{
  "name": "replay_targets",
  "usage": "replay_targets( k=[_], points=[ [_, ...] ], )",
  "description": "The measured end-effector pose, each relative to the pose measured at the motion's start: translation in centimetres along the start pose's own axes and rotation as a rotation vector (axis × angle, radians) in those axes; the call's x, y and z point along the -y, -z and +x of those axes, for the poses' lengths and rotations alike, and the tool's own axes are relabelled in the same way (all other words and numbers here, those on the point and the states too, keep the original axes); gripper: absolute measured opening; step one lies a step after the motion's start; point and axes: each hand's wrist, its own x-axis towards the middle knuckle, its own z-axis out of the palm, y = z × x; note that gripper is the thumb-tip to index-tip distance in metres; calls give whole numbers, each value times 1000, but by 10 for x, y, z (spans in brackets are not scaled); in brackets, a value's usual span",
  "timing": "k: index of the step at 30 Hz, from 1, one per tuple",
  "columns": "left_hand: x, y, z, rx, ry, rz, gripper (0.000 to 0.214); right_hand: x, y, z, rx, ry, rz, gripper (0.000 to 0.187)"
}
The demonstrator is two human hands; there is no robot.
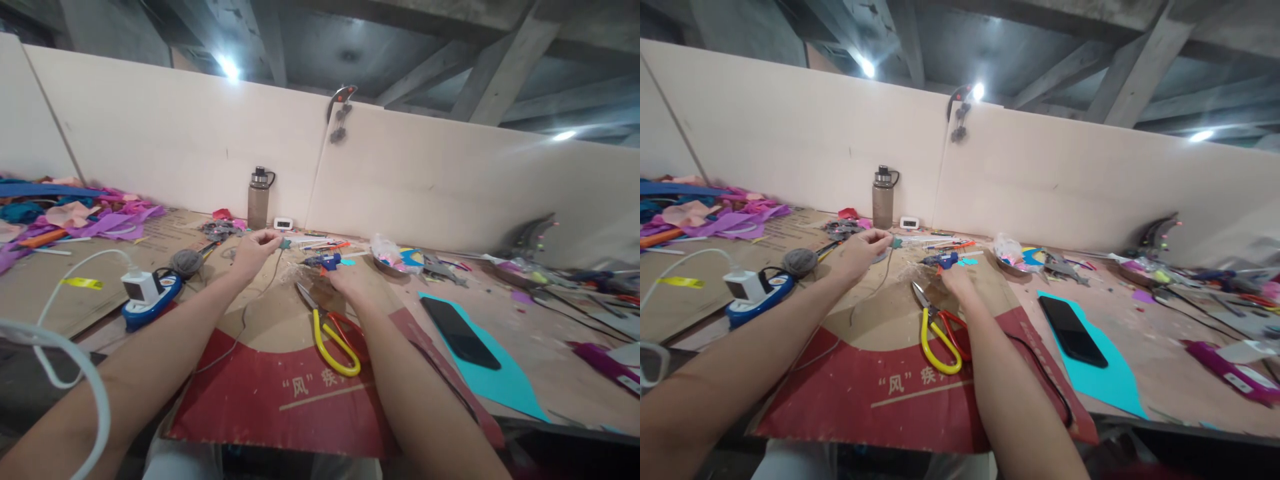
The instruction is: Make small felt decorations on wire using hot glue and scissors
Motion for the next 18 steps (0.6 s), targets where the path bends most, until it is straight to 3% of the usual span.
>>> replay_targets(
  k=[2, 6, 9, 12, 14, 18],
  points=[
    [-2, -1, -2, 38, -17, 28, 14, 3, 2, -1, -41, -45, -49, 15],
    [-9, -3, -7, -12, -131, 196, 6, 29, -3, -7, -274, -131, -188, 15],
    [-12, -5, -11, -38, -272, 334, 6, 57, -18, -12, -130, -96, 108, 19],
    [-12, -7, -13, -8, -365, 434, 9, 76, -36, -16, 20, -167, 579, 31],
    [-11, -9, -14, -1, -390, 481, 9, 82, -44, -18, 81, -222, 777, 37],
    [-9, -10, -15, 2, -376, 511, 8, 82, -46, -19, 83, -248, 779, 30]
  ],
)
